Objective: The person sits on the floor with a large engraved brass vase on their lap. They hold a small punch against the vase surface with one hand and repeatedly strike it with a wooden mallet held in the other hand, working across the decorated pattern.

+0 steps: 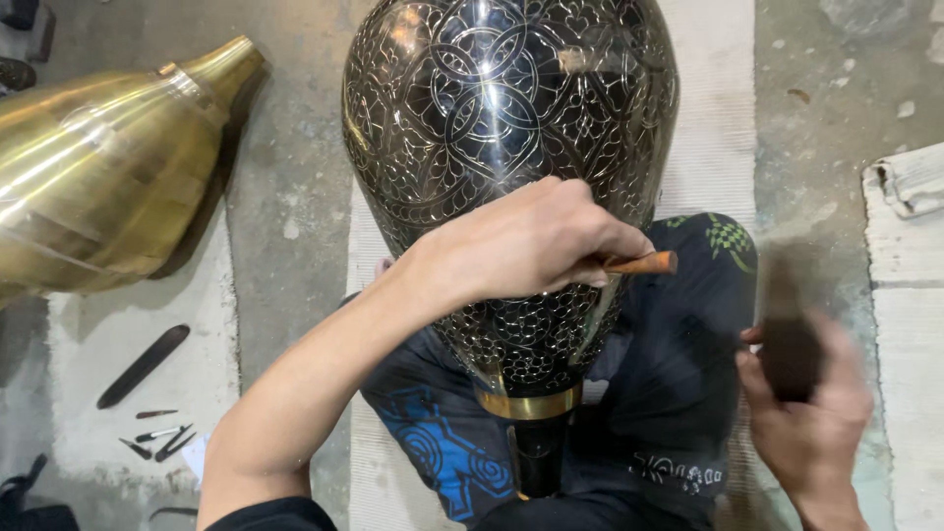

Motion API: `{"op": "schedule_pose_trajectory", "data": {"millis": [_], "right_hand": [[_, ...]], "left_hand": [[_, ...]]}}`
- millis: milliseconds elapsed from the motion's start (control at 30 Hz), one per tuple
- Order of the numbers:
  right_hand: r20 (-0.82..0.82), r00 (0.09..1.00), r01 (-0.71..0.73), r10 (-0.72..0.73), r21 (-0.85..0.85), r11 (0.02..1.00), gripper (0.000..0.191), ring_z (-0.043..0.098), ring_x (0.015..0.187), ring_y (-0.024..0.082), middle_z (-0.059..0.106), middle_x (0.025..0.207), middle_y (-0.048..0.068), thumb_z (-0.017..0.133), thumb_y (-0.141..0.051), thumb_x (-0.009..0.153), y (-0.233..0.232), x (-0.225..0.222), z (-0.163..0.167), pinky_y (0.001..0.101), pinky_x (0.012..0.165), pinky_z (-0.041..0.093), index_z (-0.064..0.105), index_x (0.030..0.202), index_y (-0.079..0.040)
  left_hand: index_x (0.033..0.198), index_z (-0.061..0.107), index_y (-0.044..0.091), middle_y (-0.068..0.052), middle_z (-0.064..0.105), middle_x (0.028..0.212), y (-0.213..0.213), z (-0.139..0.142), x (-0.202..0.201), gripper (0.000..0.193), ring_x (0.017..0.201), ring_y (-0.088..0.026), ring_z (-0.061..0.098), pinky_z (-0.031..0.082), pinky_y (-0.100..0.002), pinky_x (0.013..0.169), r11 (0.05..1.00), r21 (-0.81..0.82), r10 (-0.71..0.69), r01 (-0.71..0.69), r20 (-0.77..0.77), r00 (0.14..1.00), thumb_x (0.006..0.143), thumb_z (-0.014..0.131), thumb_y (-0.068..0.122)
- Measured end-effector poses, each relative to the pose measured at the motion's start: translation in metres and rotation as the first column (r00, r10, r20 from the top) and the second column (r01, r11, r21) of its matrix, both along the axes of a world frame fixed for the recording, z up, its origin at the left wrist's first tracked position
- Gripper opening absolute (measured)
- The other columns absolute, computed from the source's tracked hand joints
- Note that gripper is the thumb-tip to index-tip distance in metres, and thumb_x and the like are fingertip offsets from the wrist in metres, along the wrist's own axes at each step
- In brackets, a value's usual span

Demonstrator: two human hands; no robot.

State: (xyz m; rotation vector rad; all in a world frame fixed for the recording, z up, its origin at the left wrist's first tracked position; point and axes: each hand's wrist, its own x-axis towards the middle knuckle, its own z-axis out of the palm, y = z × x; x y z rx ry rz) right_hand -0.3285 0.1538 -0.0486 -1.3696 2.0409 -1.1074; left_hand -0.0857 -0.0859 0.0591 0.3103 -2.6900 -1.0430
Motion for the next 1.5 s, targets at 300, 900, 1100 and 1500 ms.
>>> {"op": "schedule_pose_trajectory", "data": {"millis": [300,900,1100,1500], "right_hand": [[-0.175,0.974,-0.126,0.147,0.124,0.984,0.038,0.07,0.08,0.024,0.072,0.097,0.013,0.077,-0.005,0.091,-0.036,-0.01,0.054,0.0337,0.076,0.056,0.063,0.125,-0.003],[-0.526,0.726,-0.278,0.442,0.364,0.889,0.073,0.071,0.076,0.034,0.074,0.105,0.013,0.074,-0.001,0.076,-0.082,-0.006,0.086,0.0407,0.065,0.054,0.058,0.146,-0.012],[-0.494,0.739,-0.426,0.458,0.183,0.886,0.052,0.064,0.07,0.029,0.065,0.091,0.019,0.059,0.007,0.09,-0.097,-0.041,0.079,0.0381,0.067,0.05,0.06,0.141,-0.006],[-0.174,0.921,-0.365,0.349,-0.069,0.929,0.05,0.063,0.086,0.023,0.063,0.099,0.015,0.066,0.006,0.09,-0.099,-0.033,0.101,0.0346,0.075,0.051,0.049,0.137,0.001]], "left_hand": [[0.118,0.072,0.006,-0.015,0.074,0.083,0.02,-0.001,0.016,0.031,0.071,-0.033,0.071,0.055,-0.043,0.066,0.974,0.044,0.226,-0.223,-0.065,0.972,0.088,0.079,0.011],[0.13,0.062,0.009,-0.009,0.076,0.097,0.065,-0.02,0.03,0.039,0.088,-0.016,0.08,0.064,-0.027,0.078,0.751,0.205,0.661,-0.628,-0.227,0.716,0.095,0.077,0.003],[0.132,0.061,0.006,-0.007,0.076,0.097,0.069,-0.028,0.03,0.04,0.089,-0.015,0.08,0.065,-0.026,0.078,0.712,0.262,0.702,-0.651,-0.29,0.651,0.096,0.076,0.001],[0.129,0.063,0.011,-0.009,0.077,0.099,0.047,-0.006,0.028,0.038,0.082,-0.022,0.077,0.061,-0.03,0.073,0.852,0.106,0.523,-0.512,-0.189,0.831,0.095,0.077,0.007]]}}
